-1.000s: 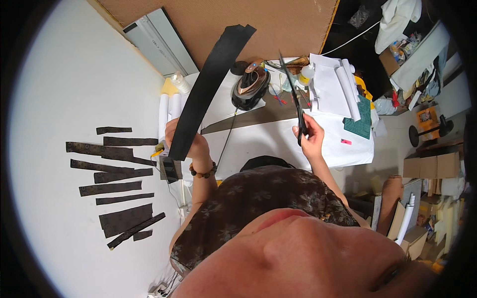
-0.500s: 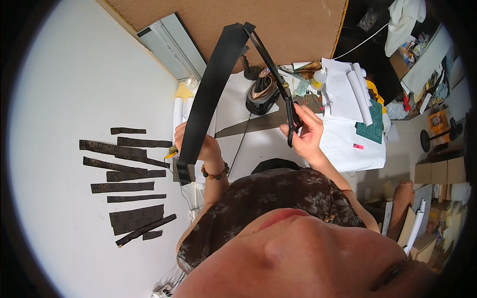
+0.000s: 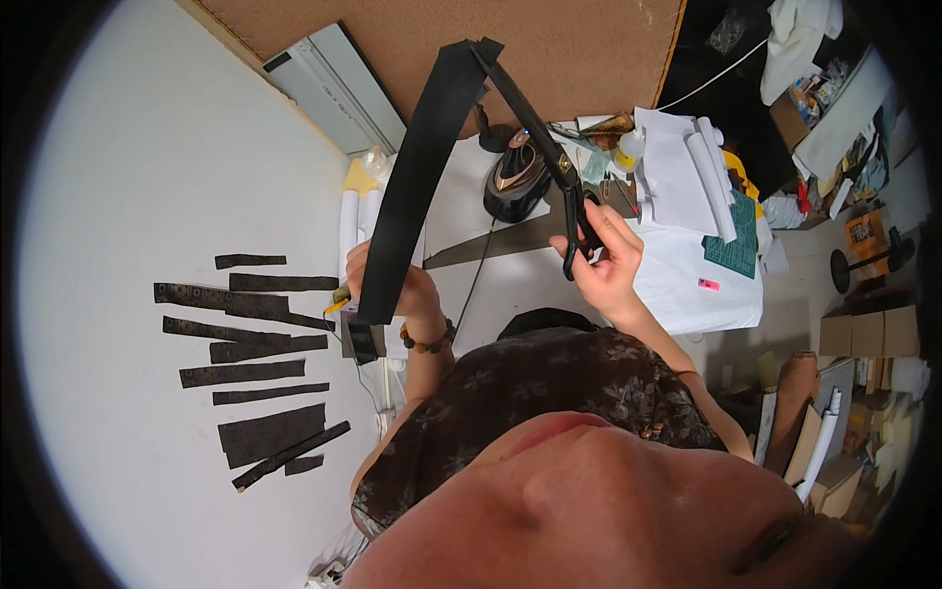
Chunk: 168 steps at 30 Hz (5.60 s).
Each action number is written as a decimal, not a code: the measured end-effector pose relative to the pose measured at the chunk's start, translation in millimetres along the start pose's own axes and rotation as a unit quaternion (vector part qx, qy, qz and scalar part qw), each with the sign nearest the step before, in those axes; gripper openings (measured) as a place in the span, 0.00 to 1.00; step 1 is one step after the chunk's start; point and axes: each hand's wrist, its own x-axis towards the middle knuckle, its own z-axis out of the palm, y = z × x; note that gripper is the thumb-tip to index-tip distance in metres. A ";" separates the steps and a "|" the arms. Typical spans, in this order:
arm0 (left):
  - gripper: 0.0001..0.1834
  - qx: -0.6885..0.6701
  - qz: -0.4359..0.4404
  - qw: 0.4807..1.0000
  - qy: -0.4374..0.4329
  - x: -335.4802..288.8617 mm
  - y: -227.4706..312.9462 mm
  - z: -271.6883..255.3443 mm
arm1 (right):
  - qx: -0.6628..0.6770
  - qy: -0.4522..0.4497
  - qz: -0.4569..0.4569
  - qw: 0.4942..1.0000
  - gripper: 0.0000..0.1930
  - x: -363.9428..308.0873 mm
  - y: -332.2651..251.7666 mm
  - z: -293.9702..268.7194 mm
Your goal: The person applies glue to a black fabric strip, presses it onto a beige lampshade frame, and uses an iron to secure the bond. They then trim the excess fabric with scissors and continue attaching and ironing additional strips around the frame.
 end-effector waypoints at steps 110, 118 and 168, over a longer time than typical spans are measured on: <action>0.24 -0.209 -0.654 0.727 0.021 -95.4 -41.1 -15.6 | 0.374 0.089 0.412 0.826 0.29 -99.2 130.5 -6.4; 0.23 -0.186 -0.623 0.752 -0.108 -67.4 -36.5 -40.0 | 0.123 -0.186 0.210 0.952 0.20 89.9 93.8 -31.9; 0.24 -0.159 -0.602 0.774 -0.114 -43.7 2.4 -40.5 | 0.199 -0.167 0.280 0.924 0.09 128.1 84.2 2.6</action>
